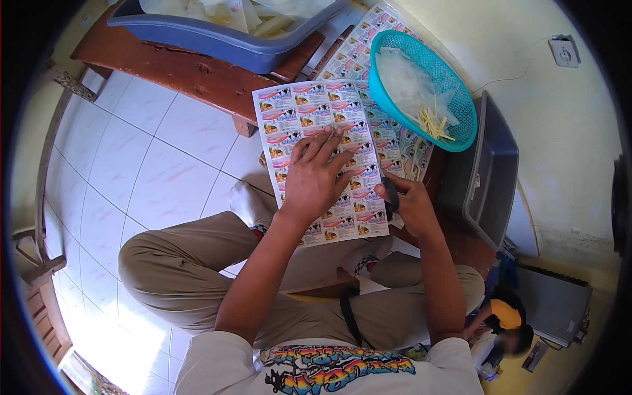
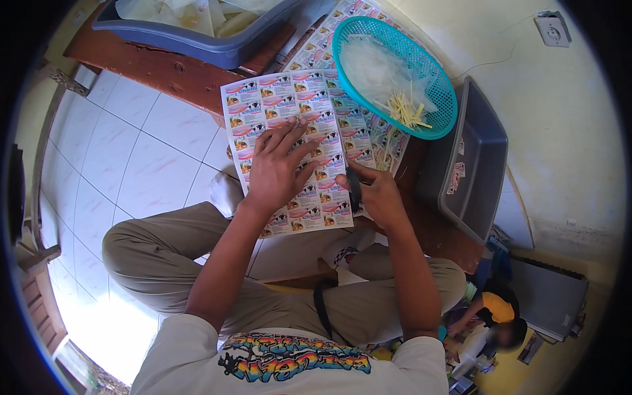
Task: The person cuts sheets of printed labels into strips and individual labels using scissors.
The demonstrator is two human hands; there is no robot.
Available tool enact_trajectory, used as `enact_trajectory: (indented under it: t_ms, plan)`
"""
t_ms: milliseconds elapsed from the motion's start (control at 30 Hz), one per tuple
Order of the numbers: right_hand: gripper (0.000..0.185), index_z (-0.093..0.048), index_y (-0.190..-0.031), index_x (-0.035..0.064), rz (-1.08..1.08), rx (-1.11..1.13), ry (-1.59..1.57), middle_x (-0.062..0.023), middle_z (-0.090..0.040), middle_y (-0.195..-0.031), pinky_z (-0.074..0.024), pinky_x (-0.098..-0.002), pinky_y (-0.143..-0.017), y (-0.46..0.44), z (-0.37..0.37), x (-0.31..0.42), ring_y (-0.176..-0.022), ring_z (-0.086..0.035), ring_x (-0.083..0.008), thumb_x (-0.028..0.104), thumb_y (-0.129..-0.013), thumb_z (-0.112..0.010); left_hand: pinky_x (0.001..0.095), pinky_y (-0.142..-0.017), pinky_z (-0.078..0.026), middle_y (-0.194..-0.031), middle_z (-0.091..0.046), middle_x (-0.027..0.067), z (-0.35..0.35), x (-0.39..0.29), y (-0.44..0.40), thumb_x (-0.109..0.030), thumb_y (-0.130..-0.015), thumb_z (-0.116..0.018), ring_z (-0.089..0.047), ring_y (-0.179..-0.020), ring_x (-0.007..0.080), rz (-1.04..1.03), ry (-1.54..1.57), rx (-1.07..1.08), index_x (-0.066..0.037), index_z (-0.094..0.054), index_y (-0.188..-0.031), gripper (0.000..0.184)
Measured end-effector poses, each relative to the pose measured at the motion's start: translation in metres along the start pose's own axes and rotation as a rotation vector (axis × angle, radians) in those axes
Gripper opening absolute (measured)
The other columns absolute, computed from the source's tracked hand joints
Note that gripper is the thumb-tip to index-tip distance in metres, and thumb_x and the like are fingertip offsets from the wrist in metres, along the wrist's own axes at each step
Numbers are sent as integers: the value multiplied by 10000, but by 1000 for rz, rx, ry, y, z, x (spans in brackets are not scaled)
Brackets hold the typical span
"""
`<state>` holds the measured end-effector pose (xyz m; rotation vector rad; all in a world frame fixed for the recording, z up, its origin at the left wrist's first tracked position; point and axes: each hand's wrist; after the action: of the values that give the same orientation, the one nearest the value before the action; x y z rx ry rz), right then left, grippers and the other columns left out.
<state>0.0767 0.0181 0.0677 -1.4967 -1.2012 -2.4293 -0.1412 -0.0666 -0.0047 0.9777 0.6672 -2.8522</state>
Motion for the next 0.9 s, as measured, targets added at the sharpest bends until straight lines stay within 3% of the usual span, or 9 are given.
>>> enact_trajectory:
  t_ms: [300, 667, 900]
  plan:
    - [628, -696, -1420, -21, -4, -13, -26, -103, -786, -1173, -560, -299, -949, -2, -2, 2, -1017, -693, -111, 312, -924, -889, 486, -1190, -373, -1472, -667, 119, 2, -1, -1, -302, -924, -808, -545, -1455, 296, -12, 1, -12, -172, -763, -1269, 371]
    - [632, -696, -1417, -26, -40, -25, -68, -98, -792, -1128, -588, -288, -861, -5, -3, 6, -961, -710, -104, 312, -923, -896, 484, -1189, -373, -1485, -659, 117, 1, 0, 0, -301, -921, -810, -539, -1461, 289, -17, 1, -8, -172, -761, -1271, 377]
    - [642, -694, -1420, -25, -58, 12, -85, -106, -790, -1147, -569, -297, -922, -5, 2, 8, -1005, -696, -115, 332, -926, -892, 485, -1188, -370, -1492, -652, 103, 12, -7, -5, -276, -916, -823, -533, -1465, 295, 37, 1, 71, -170, -756, -1282, 388]
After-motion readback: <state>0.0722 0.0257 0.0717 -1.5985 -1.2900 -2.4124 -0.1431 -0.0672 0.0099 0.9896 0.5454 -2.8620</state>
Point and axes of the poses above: each hand's wrist, its own y-axis away from the middle knuckle, its own z-axis out of the back of the hand, x = y × z
